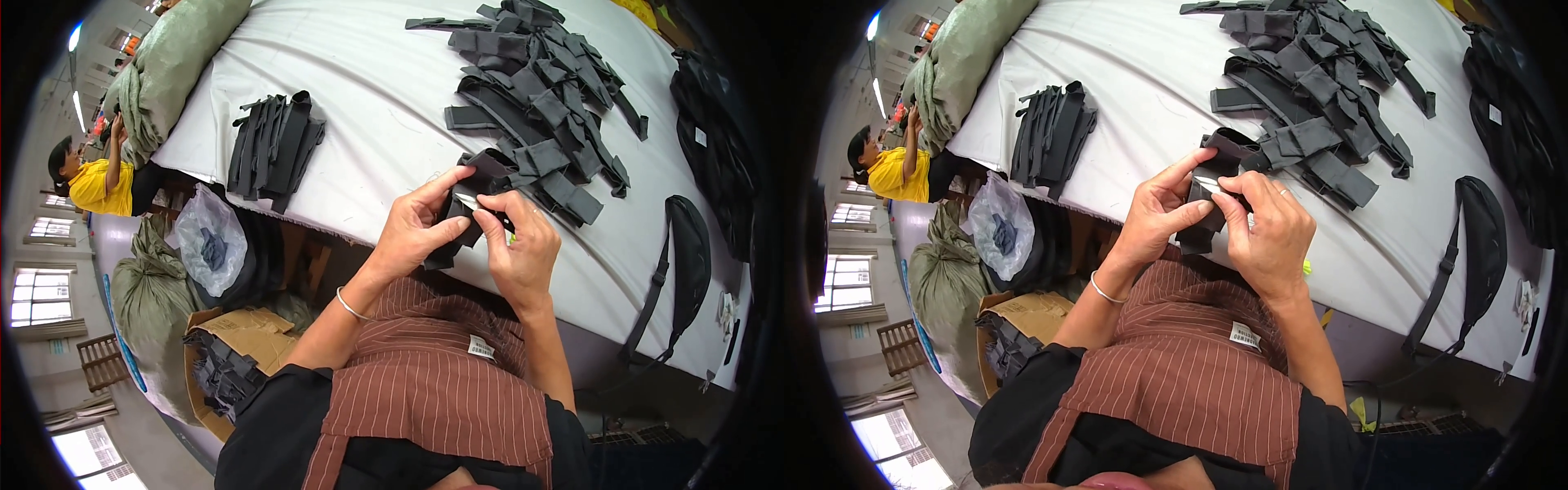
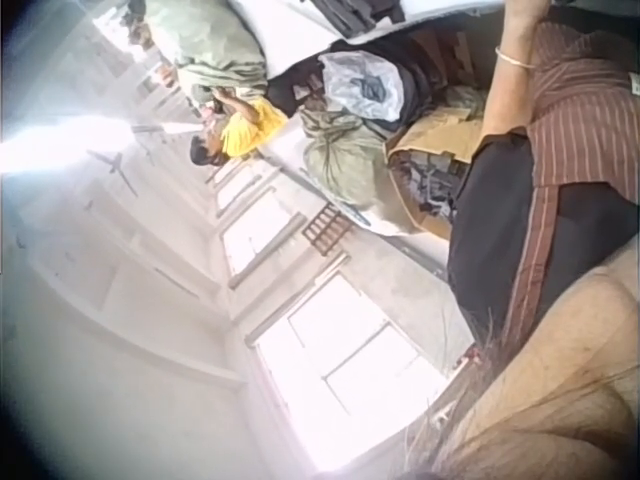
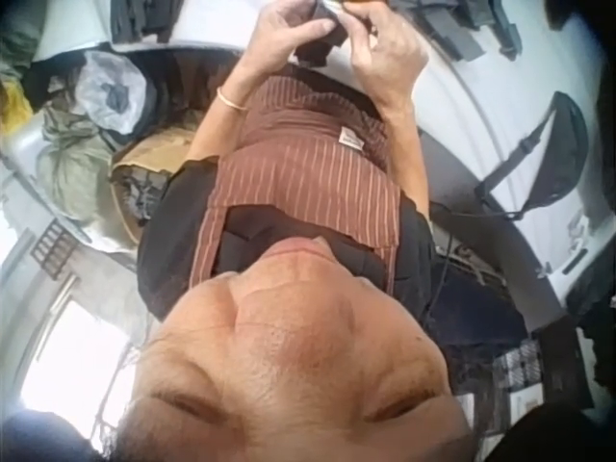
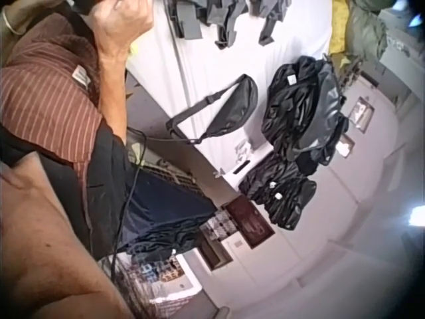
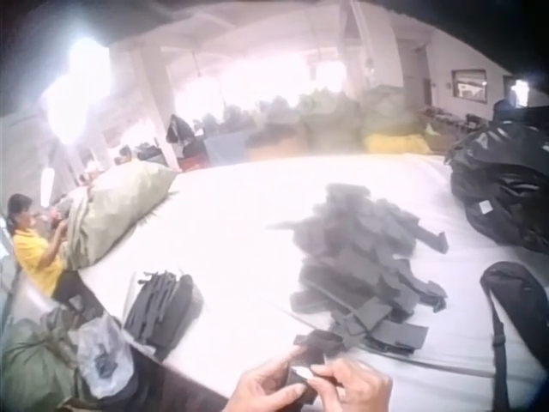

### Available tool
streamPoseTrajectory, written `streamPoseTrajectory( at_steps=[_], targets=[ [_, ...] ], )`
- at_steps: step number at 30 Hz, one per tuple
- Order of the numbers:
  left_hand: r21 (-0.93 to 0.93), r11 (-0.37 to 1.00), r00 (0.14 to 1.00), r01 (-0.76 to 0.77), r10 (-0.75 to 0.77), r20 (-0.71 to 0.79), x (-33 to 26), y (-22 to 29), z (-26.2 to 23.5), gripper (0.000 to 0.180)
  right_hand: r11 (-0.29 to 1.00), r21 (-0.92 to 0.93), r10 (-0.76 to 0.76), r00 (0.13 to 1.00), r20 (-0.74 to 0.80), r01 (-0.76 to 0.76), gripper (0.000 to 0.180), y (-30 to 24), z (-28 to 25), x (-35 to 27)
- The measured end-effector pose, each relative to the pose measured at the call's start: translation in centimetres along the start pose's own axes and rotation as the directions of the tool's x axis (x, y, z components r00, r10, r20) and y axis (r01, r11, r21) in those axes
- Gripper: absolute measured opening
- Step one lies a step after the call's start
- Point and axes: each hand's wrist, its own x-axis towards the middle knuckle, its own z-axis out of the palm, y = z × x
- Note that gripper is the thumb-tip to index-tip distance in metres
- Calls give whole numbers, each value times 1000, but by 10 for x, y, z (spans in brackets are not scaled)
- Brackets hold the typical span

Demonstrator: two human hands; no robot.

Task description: Trimming excess threads from black fabric pouch components using small snips.

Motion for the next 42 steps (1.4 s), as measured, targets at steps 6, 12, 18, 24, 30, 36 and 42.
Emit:
streamPoseTrajectory(
  at_steps=[6, 12, 18, 24, 30, 36, 42],
  targets=[
    [-12, 999, 999, 47, -47, -18, 1, -3, -3, 41, 960, 173, 208, 974, 84, -220, 10, -1, -2, -4],
    [-223, 969, 989, 108, -128, -74, 5, 4, -3, 29, 832, 407, 354, 926, 133, -376, 13, 12, -9, -19],
    [-211, 973, 992, 95, -110, -57, 6, 6, -3, 48, 821, 407, 364, 917, 165, -400, 14, 15, -9, -23],
    [-205, 975, 994, 87, -99, -49, 6, 7, -4, 59, 806, 439, 363, 917, 163, -397, 14, 19, -5, -20],
    [-121, 991, 998, 56, -61, -36, 7, 9, -3, 57, 832, 406, 348, 925, 151, -379, 12, 19, -2, -17],
    [-81, 995, 998, 53, -56, -38, 6, 8, -3, 56, 890, 279, 338, 933, 125, -360, 12, 16, -3, -16],
    [-46, 997, 998, 56, -57, -25, 5, 9, -5, 57, 922, 225, 301, 949, 98, -315, 12, 14, -4, -16]
  ],
)
